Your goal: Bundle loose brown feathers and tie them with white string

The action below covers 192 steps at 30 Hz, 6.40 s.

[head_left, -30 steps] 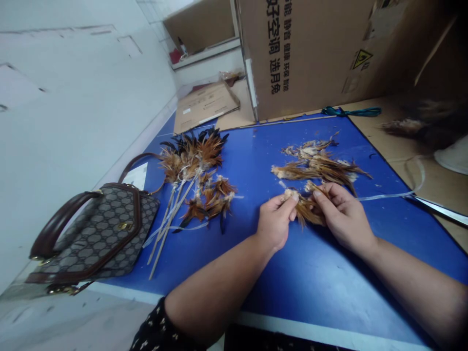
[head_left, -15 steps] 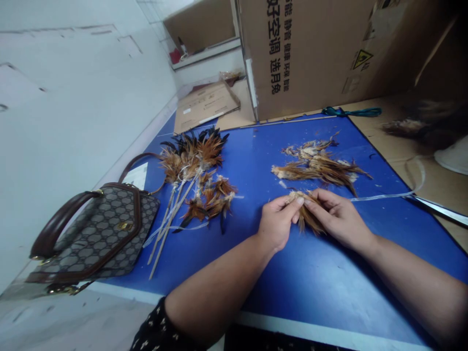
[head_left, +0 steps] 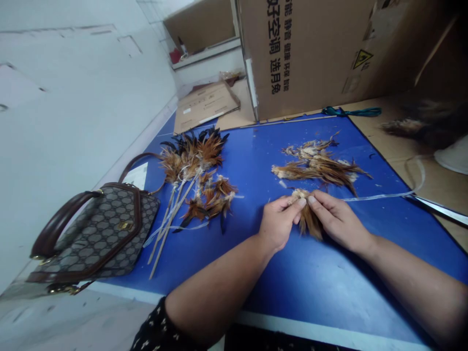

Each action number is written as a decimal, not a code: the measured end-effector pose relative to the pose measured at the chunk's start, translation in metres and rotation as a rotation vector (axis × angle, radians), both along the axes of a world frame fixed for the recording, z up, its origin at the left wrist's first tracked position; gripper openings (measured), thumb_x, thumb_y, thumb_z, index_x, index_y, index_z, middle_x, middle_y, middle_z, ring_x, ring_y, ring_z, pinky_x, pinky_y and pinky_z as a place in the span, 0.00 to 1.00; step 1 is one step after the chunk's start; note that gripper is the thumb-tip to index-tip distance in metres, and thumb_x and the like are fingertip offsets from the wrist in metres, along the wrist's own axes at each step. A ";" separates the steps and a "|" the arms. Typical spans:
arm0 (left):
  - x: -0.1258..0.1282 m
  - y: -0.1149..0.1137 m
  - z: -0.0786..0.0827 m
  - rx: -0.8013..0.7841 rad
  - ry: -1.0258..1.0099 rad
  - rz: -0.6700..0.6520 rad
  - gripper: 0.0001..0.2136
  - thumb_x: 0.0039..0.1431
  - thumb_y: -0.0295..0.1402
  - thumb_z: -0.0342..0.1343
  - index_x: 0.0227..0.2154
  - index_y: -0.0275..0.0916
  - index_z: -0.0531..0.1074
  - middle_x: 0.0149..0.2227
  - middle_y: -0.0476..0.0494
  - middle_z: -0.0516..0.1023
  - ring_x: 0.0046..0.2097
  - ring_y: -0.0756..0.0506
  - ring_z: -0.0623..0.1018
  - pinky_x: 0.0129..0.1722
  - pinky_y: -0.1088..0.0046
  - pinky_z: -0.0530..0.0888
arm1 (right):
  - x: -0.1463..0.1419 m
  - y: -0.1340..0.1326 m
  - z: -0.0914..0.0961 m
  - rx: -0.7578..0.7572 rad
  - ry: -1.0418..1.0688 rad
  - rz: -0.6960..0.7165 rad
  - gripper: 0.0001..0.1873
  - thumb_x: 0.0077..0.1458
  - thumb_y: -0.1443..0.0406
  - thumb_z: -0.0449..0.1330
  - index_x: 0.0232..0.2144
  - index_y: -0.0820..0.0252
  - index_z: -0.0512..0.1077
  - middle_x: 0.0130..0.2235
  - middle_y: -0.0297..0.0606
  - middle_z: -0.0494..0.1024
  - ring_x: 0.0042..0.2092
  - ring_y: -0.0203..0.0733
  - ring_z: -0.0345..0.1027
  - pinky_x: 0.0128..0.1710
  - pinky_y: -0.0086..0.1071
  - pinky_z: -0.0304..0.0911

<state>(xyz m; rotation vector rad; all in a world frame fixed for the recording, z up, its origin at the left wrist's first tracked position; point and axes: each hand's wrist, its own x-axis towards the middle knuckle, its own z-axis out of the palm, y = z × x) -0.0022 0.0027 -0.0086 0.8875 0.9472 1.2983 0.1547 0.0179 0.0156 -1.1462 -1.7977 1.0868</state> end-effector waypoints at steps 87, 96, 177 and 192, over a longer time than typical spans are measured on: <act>-0.002 -0.001 0.009 -0.075 -0.011 -0.237 0.16 0.57 0.42 0.66 0.26 0.37 0.70 0.15 0.59 0.61 0.18 0.56 0.61 0.28 0.72 0.71 | 0.010 0.005 -0.001 0.374 0.070 0.023 0.15 0.65 0.64 0.65 0.53 0.50 0.82 0.49 0.42 0.83 0.51 0.46 0.76 0.53 0.43 0.72; -0.003 -0.001 0.006 -0.063 0.011 -0.238 0.16 0.58 0.43 0.66 0.26 0.36 0.71 0.15 0.58 0.63 0.19 0.55 0.64 0.28 0.72 0.69 | 0.013 0.005 -0.003 0.349 0.066 0.060 0.13 0.65 0.64 0.64 0.50 0.50 0.83 0.48 0.42 0.81 0.51 0.47 0.75 0.53 0.43 0.71; -0.018 0.005 0.009 -0.025 0.054 -0.304 0.19 0.61 0.47 0.65 0.30 0.32 0.80 0.17 0.54 0.65 0.19 0.56 0.59 0.19 0.76 0.54 | 0.020 0.006 0.006 0.427 0.031 0.170 0.18 0.67 0.65 0.62 0.56 0.49 0.80 0.49 0.42 0.83 0.52 0.47 0.78 0.52 0.41 0.75; -0.016 0.005 0.013 -0.065 0.035 -0.298 0.19 0.56 0.46 0.69 0.28 0.32 0.78 0.19 0.52 0.68 0.18 0.57 0.60 0.18 0.76 0.53 | 0.019 0.005 0.004 0.410 0.005 0.223 0.20 0.66 0.67 0.62 0.58 0.48 0.78 0.54 0.42 0.81 0.57 0.48 0.74 0.57 0.44 0.72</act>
